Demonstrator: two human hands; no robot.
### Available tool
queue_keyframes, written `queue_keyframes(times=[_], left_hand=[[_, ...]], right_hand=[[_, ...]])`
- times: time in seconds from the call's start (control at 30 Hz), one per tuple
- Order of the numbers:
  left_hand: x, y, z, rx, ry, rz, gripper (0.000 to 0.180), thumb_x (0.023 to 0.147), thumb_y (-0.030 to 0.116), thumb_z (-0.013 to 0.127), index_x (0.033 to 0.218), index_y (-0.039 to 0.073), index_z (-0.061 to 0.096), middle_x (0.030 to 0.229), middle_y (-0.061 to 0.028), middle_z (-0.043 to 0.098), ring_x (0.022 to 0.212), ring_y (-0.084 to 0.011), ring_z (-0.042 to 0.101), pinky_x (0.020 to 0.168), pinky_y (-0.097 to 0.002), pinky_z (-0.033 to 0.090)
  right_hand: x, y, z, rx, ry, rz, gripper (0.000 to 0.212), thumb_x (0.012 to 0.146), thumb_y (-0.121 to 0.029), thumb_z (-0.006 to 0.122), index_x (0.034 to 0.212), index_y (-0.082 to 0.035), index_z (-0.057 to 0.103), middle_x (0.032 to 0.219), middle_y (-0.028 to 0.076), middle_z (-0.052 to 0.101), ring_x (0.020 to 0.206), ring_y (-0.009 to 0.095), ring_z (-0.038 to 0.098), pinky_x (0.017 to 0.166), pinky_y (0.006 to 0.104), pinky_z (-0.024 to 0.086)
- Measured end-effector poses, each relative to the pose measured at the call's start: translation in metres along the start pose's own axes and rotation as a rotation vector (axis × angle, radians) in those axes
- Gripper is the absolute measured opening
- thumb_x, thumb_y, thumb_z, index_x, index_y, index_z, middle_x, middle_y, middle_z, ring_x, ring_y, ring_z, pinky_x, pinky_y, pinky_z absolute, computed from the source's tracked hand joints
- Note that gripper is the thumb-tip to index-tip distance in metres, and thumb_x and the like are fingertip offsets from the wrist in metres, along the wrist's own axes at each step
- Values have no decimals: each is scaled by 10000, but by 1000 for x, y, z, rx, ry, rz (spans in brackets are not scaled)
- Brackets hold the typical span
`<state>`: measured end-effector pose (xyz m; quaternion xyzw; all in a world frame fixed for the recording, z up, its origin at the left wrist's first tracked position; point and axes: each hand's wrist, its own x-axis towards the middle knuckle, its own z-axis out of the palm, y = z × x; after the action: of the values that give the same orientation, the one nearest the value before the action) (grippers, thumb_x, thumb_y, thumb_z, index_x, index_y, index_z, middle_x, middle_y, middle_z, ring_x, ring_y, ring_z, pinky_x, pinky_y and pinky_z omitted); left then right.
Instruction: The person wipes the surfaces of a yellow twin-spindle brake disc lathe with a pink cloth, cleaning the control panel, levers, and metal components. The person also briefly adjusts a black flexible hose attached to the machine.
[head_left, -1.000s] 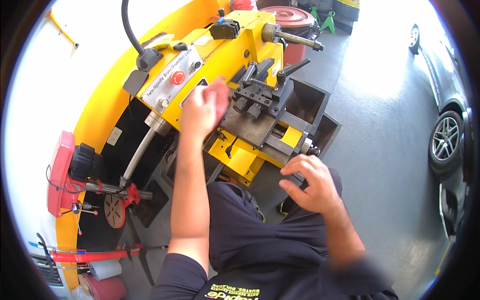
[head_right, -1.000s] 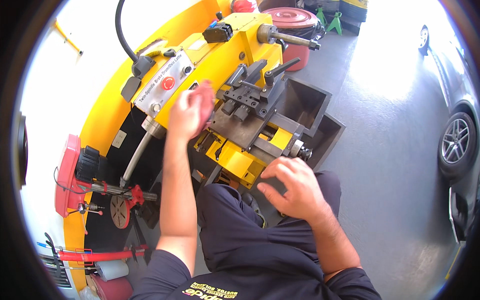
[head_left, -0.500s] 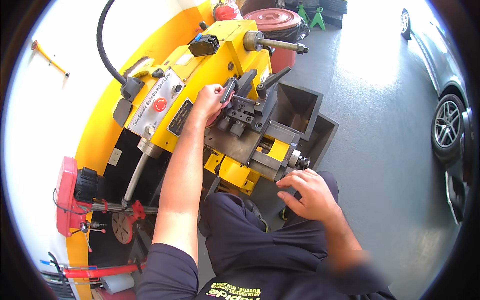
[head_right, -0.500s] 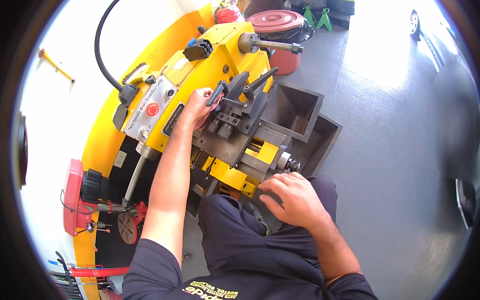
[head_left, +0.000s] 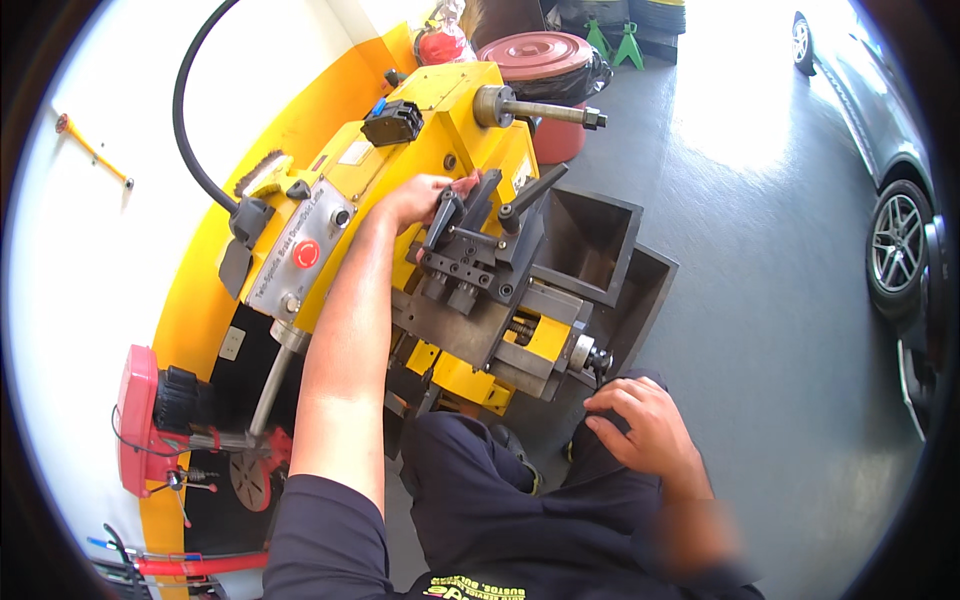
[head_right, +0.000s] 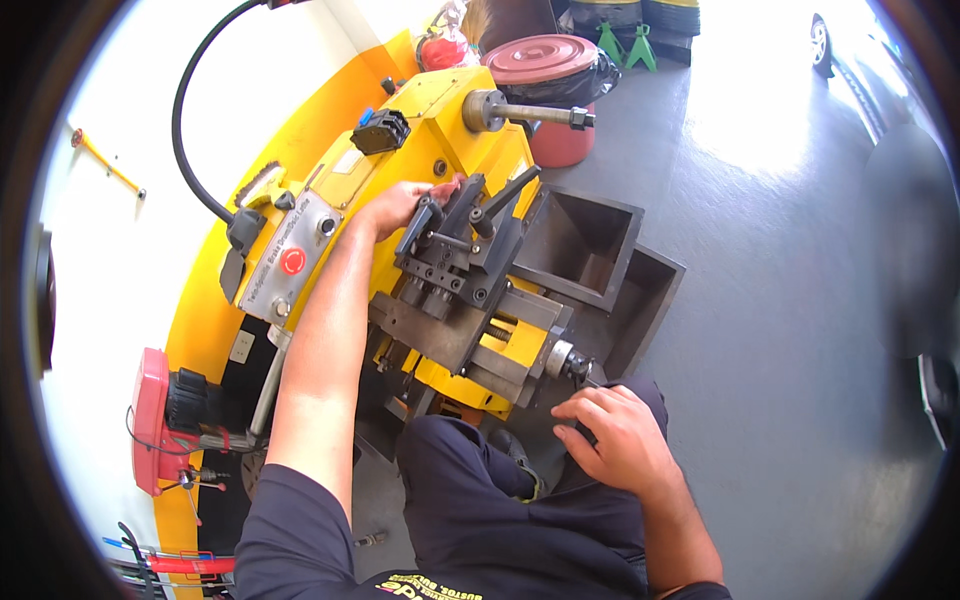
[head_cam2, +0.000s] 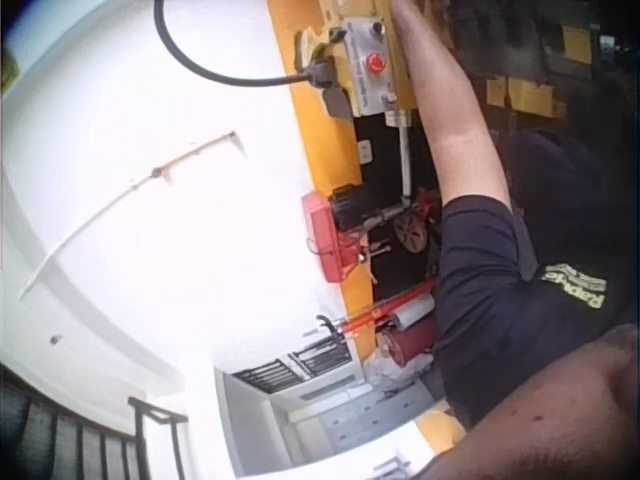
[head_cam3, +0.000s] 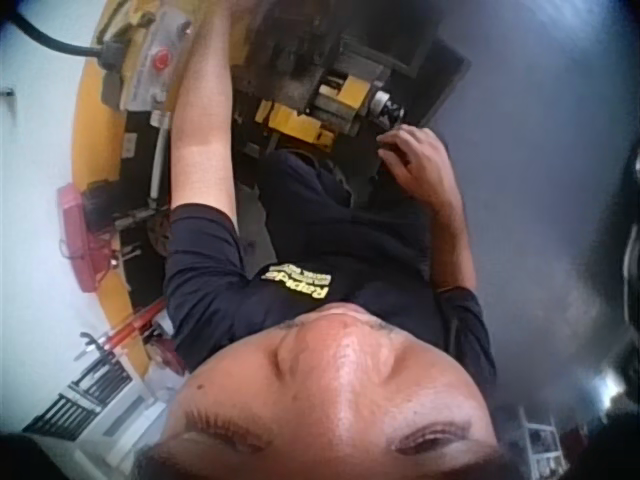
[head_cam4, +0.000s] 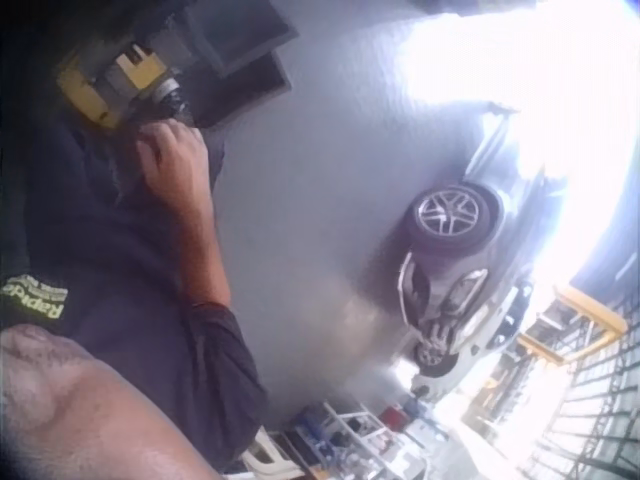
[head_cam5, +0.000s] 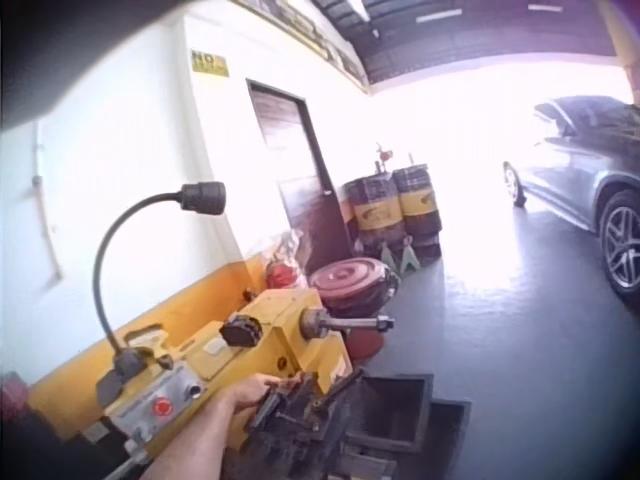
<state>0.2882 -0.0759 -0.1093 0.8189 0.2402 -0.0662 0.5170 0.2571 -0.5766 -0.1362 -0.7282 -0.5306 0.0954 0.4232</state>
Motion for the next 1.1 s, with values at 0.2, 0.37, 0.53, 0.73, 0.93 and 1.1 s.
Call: queue_keyframes(times=[0.2,0.37,0.53,0.73,0.93,1.1], left_hand=[[28,-17,-17,-184,-125,155,316,1007,216,800,1235,4,753,1144,-4,780,997,-85,713,942,-271,562],[64,2,-2,50,67,339,360,943,157,827,1271,32,747,1028,-48,768,871,-100,690,808,-269,553],[46,32,-7,40,-184,35,554,961,186,796,1466,33,626,1203,-80,753,999,-123,715,893,-281,570],[71,38,-3,-32,-246,-14,358,1008,213,767,1300,7,738,1092,-72,790,948,-115,734,858,-271,585],[53,39,-26,-144,110,243,258,1088,216,662,1275,48,721,1063,-54,776,935,-129,741,858,-264,598],[50,11,-2,-128,-106,96,363,994,288,804,1255,49,724,1109,-4,757,973,-86,696,875,-251,567]], right_hand=[[-2,27,-3,190,81,83,199,871,-83,819,1051,-79,735,1000,80,768,948,291,729,832,399,526],[25,29,-5,205,57,-5,203,854,-63,829,1035,-83,739,996,85,768,936,296,726,824,403,531],[7,68,-19,277,307,180,110,891,4,766,976,-42,712,925,96,751,863,235,715,797,364,532],[70,76,-1,480,431,221,70,924,19,732,979,13,689,879,90,730,822,170,702,761,319,537],[140,62,4,387,297,11,138,945,-34,762,1064,7,707,906,73,725,867,168,697,811,331,550],[144,109,6,593,405,176,110,1010,-60,712,1104,-4,700,960,59,735,890,129,692,836,298,554]])
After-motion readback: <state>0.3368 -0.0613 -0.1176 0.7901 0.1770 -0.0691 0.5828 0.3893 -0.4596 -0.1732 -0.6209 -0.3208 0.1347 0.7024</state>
